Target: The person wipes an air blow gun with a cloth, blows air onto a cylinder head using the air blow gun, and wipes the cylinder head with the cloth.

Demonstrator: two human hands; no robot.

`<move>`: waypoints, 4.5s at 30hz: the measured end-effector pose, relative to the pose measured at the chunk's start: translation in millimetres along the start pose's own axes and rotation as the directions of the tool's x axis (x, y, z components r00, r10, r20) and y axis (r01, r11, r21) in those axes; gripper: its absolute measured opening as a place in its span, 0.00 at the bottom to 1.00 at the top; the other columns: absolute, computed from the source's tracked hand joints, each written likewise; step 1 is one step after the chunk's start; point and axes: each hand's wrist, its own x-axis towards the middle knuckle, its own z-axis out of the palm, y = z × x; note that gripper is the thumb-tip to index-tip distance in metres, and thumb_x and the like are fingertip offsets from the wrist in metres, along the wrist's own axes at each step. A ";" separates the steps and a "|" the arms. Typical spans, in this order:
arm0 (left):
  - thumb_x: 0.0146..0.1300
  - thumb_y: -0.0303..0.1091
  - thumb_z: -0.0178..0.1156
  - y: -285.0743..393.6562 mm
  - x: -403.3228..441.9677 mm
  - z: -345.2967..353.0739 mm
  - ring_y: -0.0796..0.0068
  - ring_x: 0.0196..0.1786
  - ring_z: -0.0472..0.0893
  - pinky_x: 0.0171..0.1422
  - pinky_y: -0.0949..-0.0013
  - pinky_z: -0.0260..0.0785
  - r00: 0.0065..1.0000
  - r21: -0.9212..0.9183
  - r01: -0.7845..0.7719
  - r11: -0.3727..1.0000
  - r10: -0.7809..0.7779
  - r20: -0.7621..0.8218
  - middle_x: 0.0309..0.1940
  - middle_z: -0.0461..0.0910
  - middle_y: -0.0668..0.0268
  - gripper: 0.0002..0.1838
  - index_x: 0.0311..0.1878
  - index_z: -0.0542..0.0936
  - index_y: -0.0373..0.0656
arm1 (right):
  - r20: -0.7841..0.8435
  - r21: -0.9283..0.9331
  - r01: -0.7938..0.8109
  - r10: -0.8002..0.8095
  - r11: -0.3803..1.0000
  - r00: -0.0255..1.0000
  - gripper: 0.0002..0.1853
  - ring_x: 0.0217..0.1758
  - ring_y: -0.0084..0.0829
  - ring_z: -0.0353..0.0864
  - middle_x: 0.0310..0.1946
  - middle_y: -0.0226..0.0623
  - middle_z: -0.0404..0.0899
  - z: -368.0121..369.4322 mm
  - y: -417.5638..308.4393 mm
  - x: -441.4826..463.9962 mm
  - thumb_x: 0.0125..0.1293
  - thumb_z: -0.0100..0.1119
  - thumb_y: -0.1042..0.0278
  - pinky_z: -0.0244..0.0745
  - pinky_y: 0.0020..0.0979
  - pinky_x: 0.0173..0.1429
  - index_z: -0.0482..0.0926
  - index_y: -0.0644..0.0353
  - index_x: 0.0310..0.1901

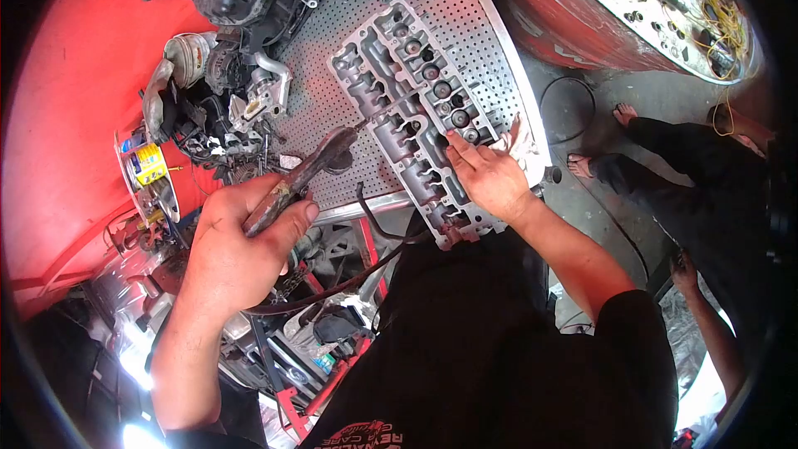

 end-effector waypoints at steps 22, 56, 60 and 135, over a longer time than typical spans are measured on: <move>0.61 0.37 0.68 25.4 18.8 -32.7 0.58 0.29 0.78 0.41 0.58 0.72 0.993 0.337 -0.122 0.934 0.116 0.038 0.23 0.77 0.54 0.12 0.38 0.83 0.36 | 0.115 0.012 0.002 -0.003 1.000 0.993 0.27 0.32 0.36 0.85 0.72 0.49 0.64 -13.0 0.3 -0.8 0.57 0.59 0.70 0.85 0.40 0.42 0.77 0.59 0.61; 0.70 0.35 0.63 6.0 62.8 -51.2 0.81 0.15 0.72 0.19 0.75 0.62 0.996 0.005 -0.094 0.996 0.094 -0.012 0.29 0.84 0.66 0.11 0.42 0.81 0.36 | -0.030 0.189 -0.082 0.090 0.978 0.996 0.18 0.31 0.39 0.85 0.70 0.41 0.70 -2.4 2.0 -1.3 0.59 0.64 0.70 0.83 0.39 0.36 0.82 0.60 0.52; 0.70 0.35 0.63 6.1 62.9 -49.9 0.81 0.15 0.73 0.19 0.74 0.62 0.994 -0.010 -0.108 0.994 0.108 -0.024 0.28 0.83 0.66 0.10 0.41 0.82 0.36 | 0.000 0.188 -0.099 0.100 0.977 0.995 0.20 0.31 0.40 0.85 0.70 0.41 0.69 -0.8 2.6 -2.8 0.59 0.64 0.67 0.83 0.40 0.39 0.81 0.59 0.55; 0.67 0.34 0.62 5.3 67.4 -54.7 0.82 0.16 0.72 0.21 0.71 0.63 0.974 0.129 -0.225 0.966 0.223 0.030 0.27 0.82 0.69 0.10 0.40 0.82 0.36 | -0.030 0.185 -0.065 0.071 0.981 0.997 0.20 0.37 0.37 0.86 0.67 0.44 0.71 -4.5 -0.5 -4.2 0.59 0.62 0.67 0.84 0.39 0.43 0.81 0.61 0.53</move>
